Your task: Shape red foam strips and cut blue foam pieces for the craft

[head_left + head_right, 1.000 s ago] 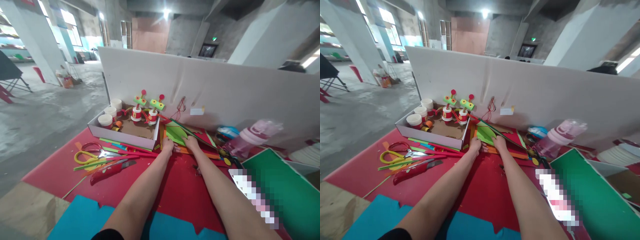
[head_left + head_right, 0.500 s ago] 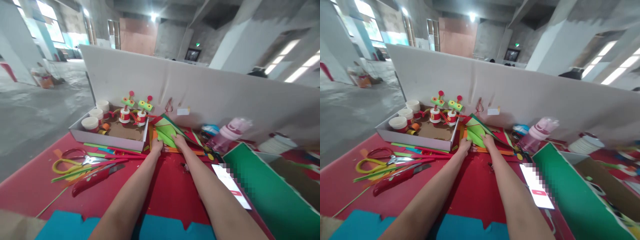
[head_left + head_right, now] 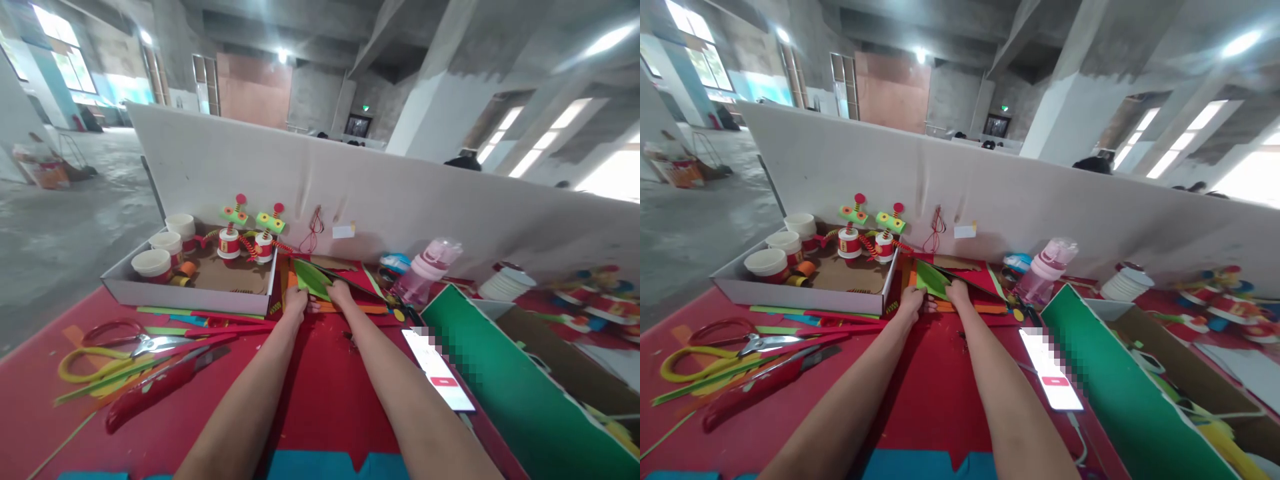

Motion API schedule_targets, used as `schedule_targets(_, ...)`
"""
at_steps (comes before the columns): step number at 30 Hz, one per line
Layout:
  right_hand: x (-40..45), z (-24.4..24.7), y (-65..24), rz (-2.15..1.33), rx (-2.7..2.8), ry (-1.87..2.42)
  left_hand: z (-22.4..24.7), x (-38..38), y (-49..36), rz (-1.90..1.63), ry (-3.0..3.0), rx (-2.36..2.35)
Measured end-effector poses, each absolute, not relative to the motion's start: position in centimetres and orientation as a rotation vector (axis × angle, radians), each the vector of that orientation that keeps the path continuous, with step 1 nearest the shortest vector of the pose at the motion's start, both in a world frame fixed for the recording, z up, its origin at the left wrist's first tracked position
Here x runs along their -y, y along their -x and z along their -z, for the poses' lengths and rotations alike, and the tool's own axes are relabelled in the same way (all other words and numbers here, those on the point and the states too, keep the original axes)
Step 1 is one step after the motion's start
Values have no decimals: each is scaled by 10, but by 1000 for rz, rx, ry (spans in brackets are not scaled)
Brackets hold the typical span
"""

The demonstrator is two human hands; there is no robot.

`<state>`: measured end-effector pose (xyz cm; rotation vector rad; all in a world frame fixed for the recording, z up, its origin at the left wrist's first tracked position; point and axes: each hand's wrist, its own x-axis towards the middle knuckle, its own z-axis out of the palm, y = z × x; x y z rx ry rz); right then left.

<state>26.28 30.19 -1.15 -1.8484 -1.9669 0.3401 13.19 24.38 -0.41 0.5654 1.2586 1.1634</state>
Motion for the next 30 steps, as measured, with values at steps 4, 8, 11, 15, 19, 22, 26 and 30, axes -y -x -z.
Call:
schedule_targets(4,-304,9,-268,-442,1882,1830,3,-244,-132,-1165,-560,-1261)
schedule_targets(8,-303,6,-270,-539,1824,1775,3,-245,-131,-1164,-579,-1251)
schedule_targets(11,-299,3,-269,-598,1800,1748,5,-245,-130,-1159,-608,-1237)
schedule_targets(15,-291,-6,-269,-800,1815,1639,7,-243,-133,-1139,-669,-1199)
schedule_targets(19,-285,-18,-273,-915,1939,1544,9,-236,-138,-1081,-762,-1137)
schedule_targets(22,-284,-25,-276,-654,2263,1553,6,-234,-136,-983,-924,-1133)
schedule_targets(26,-282,-33,-278,-112,2372,1739,-6,-240,-116,-997,-1252,-1469)
schedule_targets(30,-274,-45,-275,200,2242,1911,-17,-246,-96,-978,-1629,-1928)
